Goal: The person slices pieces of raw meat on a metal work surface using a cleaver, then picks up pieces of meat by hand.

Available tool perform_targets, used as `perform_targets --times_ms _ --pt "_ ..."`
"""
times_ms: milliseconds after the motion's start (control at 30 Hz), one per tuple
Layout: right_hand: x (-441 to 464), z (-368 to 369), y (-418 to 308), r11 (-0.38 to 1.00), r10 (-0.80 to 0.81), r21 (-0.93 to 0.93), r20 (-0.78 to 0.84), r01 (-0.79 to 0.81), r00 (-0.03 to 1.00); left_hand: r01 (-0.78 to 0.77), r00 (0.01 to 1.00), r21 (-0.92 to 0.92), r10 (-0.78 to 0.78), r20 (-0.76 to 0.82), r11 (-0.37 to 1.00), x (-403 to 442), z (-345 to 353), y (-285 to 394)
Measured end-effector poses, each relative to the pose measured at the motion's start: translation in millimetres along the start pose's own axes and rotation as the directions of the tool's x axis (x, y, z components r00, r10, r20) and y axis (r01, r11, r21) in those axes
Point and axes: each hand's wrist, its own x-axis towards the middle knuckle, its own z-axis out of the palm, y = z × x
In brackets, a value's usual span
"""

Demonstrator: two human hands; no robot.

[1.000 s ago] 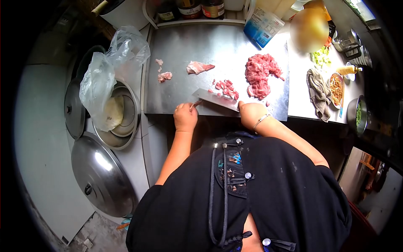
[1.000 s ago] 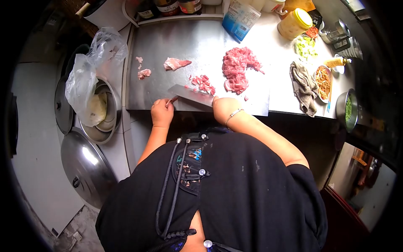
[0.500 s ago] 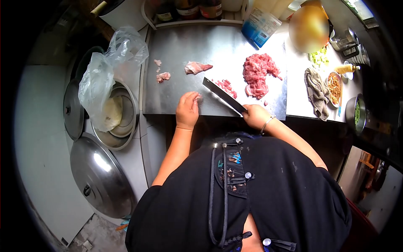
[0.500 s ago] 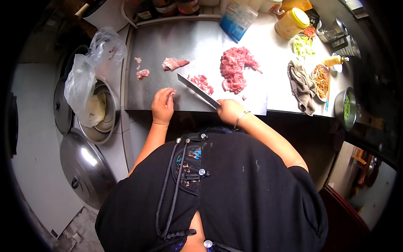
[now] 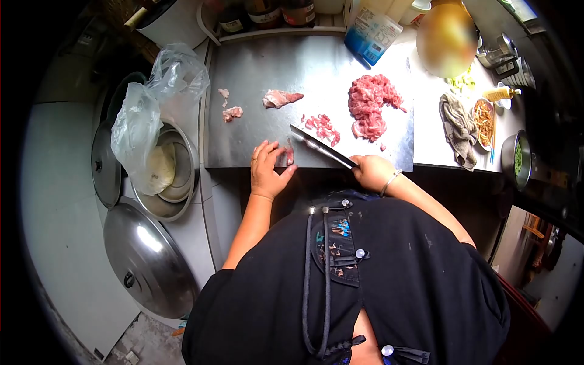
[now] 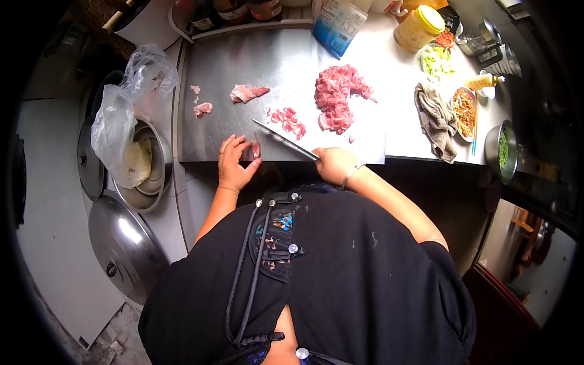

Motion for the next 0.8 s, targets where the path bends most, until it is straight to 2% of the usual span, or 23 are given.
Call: perform_targets --times_ms 133,200,300,400,533,567,600,633,700,733,800 --pt "-0.1 5.0 2.2 0.999 -0.044 0.009 -0.029 0.044 0.999 0.023 0.996 -0.015 -0.024 -0.087 1.000 3.7 14.2 -9.0" --pt "-0.6 5.0 0.6 0.999 -0.047 0.001 -0.025 0.047 0.999 0.018 0.999 0.094 -0.022 0.035 0.995 13.8 10.7 -2.0" --pt "-2.2 3.9 -1.9 0.999 -0.043 -0.024 -0.028 0.042 0.999 -0.049 0.993 0.193 0.027 0.117 0.980 25.8 4.2 -1.4" --pt "-2.6 5.8 0.1 0.999 -0.038 -0.021 -0.030 0.037 0.999 -0.064 0.980 0.169 0.029 0.199 0.984 36.7 -1.9 -3.9" --pt "-4.2 5.3 -1.3 1.000 -0.005 -0.001 -0.023 0.005 1.000 -0.050 0.986 0.087 0.035 0.164 0.995 45.6 -0.2 -5.9" --pt "-4.5 4.5 -1.8 1.000 0.007 0.007 -0.016 -0.006 1.000 0.172 0.966 -0.043 -0.160 0.201 0.984 47.7 -0.8 -2.6" --pt "-3.8 4.8 -0.6 1.000 0.005 0.004 -0.023 -0.005 1.000 0.384 0.906 -0.164 -0.337 0.258 0.909 51.9 -1.1 0.1" --pt "-3.6 7.4 1.4 1.000 -0.002 0.001 -0.041 0.002 0.999 0.379 0.908 -0.164 -0.332 0.254 0.911 51.9 2.0 -1.2" --pt "-4.3 7.0 1.9 1.000 -0.012 -0.006 -0.038 0.011 0.999 0.376 0.922 0.054 -0.379 0.077 0.925 44.1 8.6 -2.0" --pt "-3.9 6.1 1.6 1.000 -0.010 -0.006 -0.039 0.010 0.999 0.374 0.923 0.054 -0.378 0.078 0.926 41.0 10.4 0.7" --pt "-3.6 6.3 0.8 1.000 -0.017 0.017 -0.018 0.017 1.000 0.524 0.839 0.149 -0.538 0.076 0.838 33.7 12.5 7.9"
